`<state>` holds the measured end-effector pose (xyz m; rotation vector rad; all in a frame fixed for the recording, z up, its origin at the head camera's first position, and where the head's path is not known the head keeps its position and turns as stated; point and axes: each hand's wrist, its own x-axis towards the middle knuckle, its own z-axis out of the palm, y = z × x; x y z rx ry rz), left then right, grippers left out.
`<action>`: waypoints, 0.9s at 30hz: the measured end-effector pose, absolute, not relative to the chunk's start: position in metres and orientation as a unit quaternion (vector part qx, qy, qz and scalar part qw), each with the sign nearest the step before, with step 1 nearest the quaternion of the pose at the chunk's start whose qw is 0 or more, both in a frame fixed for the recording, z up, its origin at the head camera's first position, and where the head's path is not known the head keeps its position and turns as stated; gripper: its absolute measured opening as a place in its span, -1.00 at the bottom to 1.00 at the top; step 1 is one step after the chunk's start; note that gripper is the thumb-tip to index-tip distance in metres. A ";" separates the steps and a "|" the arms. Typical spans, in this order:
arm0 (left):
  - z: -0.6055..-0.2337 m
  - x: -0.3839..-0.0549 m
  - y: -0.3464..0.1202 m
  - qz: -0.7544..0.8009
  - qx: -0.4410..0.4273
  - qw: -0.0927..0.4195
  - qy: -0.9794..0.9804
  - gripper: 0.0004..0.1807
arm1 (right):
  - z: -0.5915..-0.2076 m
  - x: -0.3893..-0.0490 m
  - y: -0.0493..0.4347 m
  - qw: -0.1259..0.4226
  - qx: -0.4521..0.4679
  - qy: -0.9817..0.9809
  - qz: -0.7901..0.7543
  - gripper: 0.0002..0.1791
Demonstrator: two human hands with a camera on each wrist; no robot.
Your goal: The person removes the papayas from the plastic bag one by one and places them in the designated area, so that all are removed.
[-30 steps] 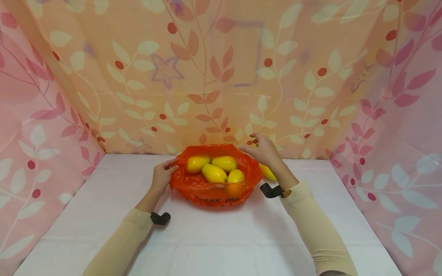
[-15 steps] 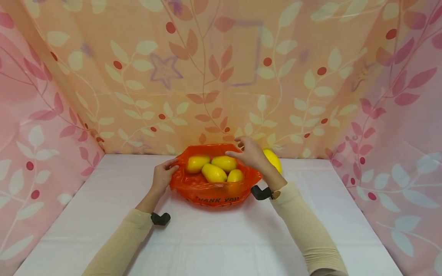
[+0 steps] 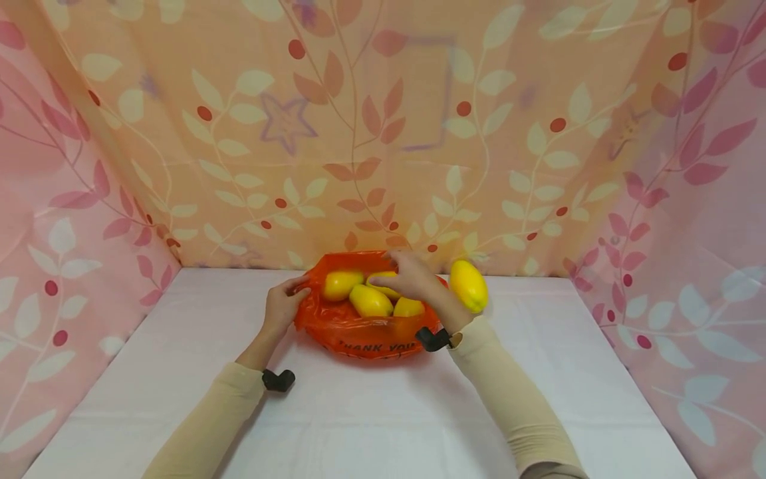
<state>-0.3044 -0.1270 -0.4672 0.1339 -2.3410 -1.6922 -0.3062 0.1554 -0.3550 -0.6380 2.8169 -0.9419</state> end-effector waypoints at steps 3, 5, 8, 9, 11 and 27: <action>-0.468 -0.305 -0.127 -0.569 0.045 0.125 -0.811 -0.68 | -0.361 -0.308 0.150 0.056 -0.221 0.929 -0.292 -0.21; -0.468 -0.305 -0.127 -0.567 0.043 0.128 -0.813 -0.68 | -0.364 -0.308 0.146 0.065 -0.222 0.930 -0.285 -0.22; -0.468 -0.305 -0.126 -0.563 0.039 0.136 -0.814 -0.68 | -0.369 -0.308 0.140 0.080 -0.216 0.932 -0.280 -0.23; -0.468 -0.304 -0.126 -0.563 0.039 0.139 -0.814 -0.68 | -0.370 -0.308 0.138 0.083 -0.216 0.933 -0.276 -0.23; -0.468 -0.304 -0.126 -0.563 0.038 0.144 -0.813 -0.68 | -0.373 -0.308 0.134 0.087 -0.213 0.935 -0.270 -0.22; -0.468 -0.304 -0.126 -0.586 0.030 0.142 -0.797 -0.69 | -0.392 -0.314 0.111 0.092 -0.180 0.955 -0.215 -0.28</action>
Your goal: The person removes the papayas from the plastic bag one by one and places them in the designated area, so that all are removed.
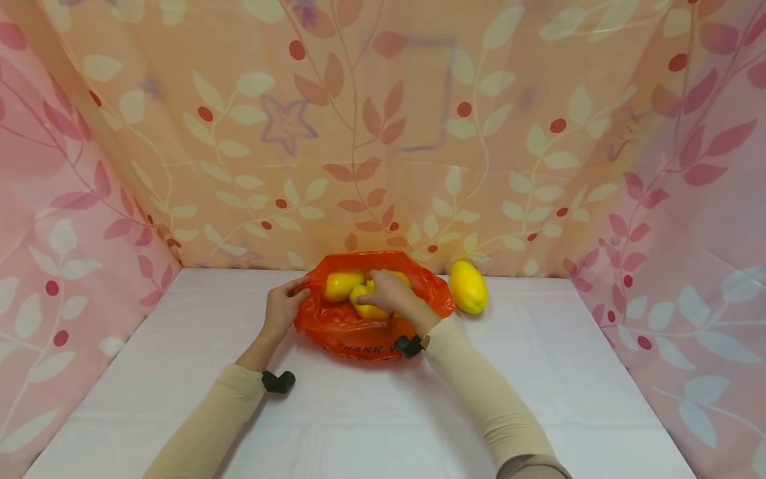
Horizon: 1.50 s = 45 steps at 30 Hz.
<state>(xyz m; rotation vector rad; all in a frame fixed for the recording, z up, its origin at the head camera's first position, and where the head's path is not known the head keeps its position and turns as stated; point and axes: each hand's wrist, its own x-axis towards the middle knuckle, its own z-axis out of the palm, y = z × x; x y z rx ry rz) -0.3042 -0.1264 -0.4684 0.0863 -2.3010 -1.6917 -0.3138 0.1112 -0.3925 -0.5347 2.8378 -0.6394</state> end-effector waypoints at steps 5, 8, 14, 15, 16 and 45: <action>-0.469 -0.305 -0.126 -0.598 0.035 0.132 -0.790 -0.69 | -0.403 -0.317 0.109 0.088 -0.181 0.958 -0.205 -0.26; -0.469 -0.305 -0.126 -0.599 0.039 0.128 -0.790 -0.69 | -0.407 -0.318 0.108 0.093 -0.174 0.961 -0.195 -0.24; -0.469 -0.305 -0.125 -0.601 0.041 0.127 -0.788 -0.69 | -0.409 -0.317 0.102 0.085 -0.167 0.970 -0.157 -0.26; -0.469 -0.305 -0.125 -0.602 0.041 0.127 -0.787 -0.69 | -0.409 -0.317 0.101 0.084 -0.163 0.971 -0.152 -0.28; -0.469 -0.306 -0.125 -0.602 0.040 0.128 -0.787 -0.69 | -0.409 -0.316 0.100 0.085 -0.158 0.972 -0.151 -0.31; -0.463 -0.307 -0.124 -0.589 0.039 0.114 -0.799 -0.68 | -0.419 -0.316 0.090 0.113 -0.148 0.975 -0.123 -0.42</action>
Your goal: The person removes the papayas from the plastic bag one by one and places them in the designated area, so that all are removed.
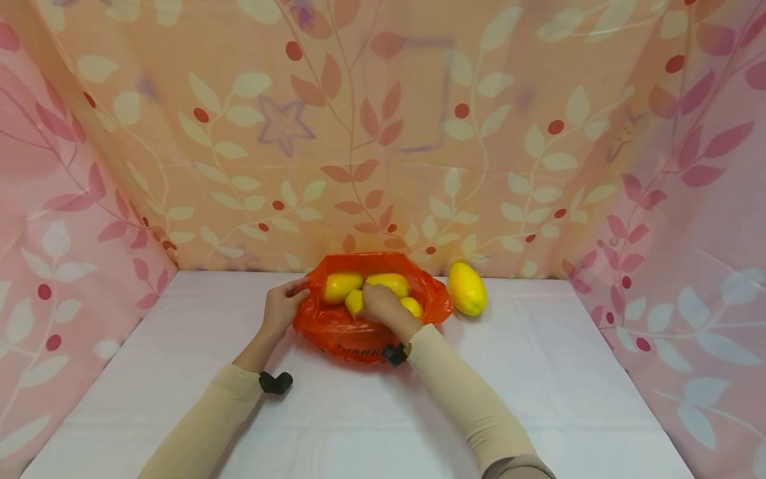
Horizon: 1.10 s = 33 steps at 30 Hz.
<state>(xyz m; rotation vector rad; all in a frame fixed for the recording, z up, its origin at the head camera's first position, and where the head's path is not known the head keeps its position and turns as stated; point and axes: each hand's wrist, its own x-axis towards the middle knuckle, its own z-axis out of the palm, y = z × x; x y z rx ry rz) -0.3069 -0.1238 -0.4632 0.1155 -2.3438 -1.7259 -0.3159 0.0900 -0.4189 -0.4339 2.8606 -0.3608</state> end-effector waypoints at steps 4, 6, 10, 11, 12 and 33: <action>-0.463 -0.306 -0.124 -0.591 0.043 0.111 -0.798 -0.67 | -0.418 -0.317 0.092 0.119 -0.140 0.972 -0.144 -0.44; -0.463 -0.307 -0.123 -0.594 0.044 0.110 -0.796 -0.67 | -0.416 -0.318 0.092 0.119 -0.143 0.972 -0.145 -0.46; -0.463 -0.308 -0.123 -0.600 0.046 0.103 -0.792 -0.67 | -0.416 -0.319 0.092 0.110 -0.158 0.973 -0.130 -0.51; -0.463 -0.308 -0.123 -0.603 0.046 0.102 -0.790 -0.67 | -0.416 -0.319 0.092 0.108 -0.162 0.973 -0.126 -0.51; -0.464 -0.309 -0.124 -0.606 0.048 0.101 -0.788 -0.67 | -0.416 -0.319 0.091 0.107 -0.163 0.973 -0.127 -0.51; -0.465 -0.306 -0.121 -0.610 0.046 0.106 -0.783 -0.68 | -0.415 -0.320 0.093 0.125 -0.142 0.969 -0.159 -0.47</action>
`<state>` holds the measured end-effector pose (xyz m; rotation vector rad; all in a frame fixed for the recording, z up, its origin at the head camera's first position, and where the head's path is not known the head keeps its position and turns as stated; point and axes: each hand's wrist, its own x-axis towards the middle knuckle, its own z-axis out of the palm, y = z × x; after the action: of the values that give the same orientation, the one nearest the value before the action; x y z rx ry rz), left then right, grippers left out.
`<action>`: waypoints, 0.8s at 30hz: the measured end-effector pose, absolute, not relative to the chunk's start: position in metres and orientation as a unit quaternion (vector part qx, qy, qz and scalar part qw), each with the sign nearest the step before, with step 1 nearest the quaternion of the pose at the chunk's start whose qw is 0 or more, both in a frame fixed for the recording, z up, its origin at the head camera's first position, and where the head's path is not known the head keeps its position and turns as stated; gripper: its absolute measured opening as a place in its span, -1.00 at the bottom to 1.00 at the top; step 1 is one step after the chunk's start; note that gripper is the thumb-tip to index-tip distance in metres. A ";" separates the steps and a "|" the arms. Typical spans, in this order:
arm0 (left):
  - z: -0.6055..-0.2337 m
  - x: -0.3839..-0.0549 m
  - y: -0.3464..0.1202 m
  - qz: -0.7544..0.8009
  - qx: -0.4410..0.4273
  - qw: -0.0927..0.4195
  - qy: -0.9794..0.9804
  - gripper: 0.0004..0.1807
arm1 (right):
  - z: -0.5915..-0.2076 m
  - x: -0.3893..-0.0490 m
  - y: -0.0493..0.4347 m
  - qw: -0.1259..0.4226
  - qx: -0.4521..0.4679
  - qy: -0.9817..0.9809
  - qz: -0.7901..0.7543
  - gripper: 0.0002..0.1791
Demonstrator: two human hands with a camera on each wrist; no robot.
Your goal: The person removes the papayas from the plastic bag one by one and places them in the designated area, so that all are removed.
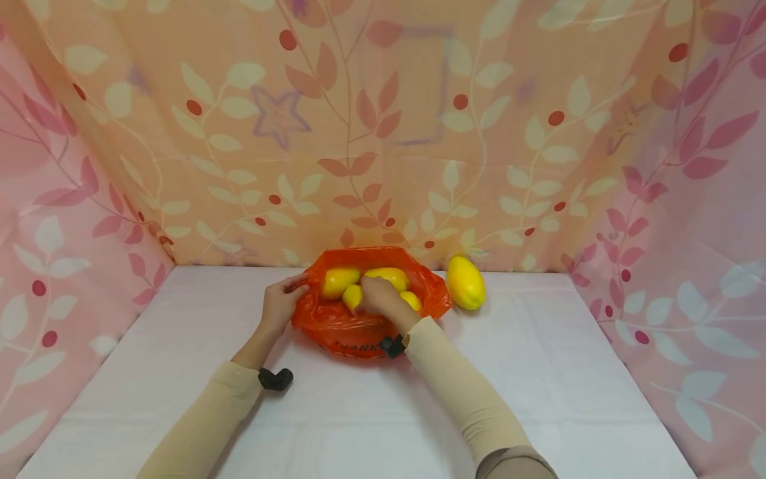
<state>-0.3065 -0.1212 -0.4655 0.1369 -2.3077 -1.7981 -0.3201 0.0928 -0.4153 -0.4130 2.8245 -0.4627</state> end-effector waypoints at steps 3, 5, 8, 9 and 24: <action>-0.465 -0.306 -0.122 -0.610 0.050 0.102 -0.784 -0.69 | -0.415 -0.320 0.092 0.127 -0.138 0.969 -0.160 -0.46; -0.465 -0.306 -0.122 -0.613 0.053 0.100 -0.782 -0.69 | -0.414 -0.320 0.092 0.128 -0.138 0.969 -0.162 -0.46; -0.465 -0.306 -0.122 -0.611 0.053 0.101 -0.783 -0.69 | -0.415 -0.321 0.093 0.130 -0.138 0.968 -0.166 -0.45; -0.465 -0.306 -0.122 -0.611 0.051 0.100 -0.783 -0.68 | -0.415 -0.321 0.093 0.132 -0.137 0.968 -0.166 -0.45; -0.464 -0.307 -0.122 -0.605 0.051 0.099 -0.788 -0.68 | -0.411 -0.325 0.107 0.121 -0.158 0.962 -0.188 -0.27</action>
<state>-0.3070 -0.1219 -0.4639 0.1496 -2.3311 -1.7901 -0.3246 0.1071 -0.4112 -0.4601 2.8085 -0.5486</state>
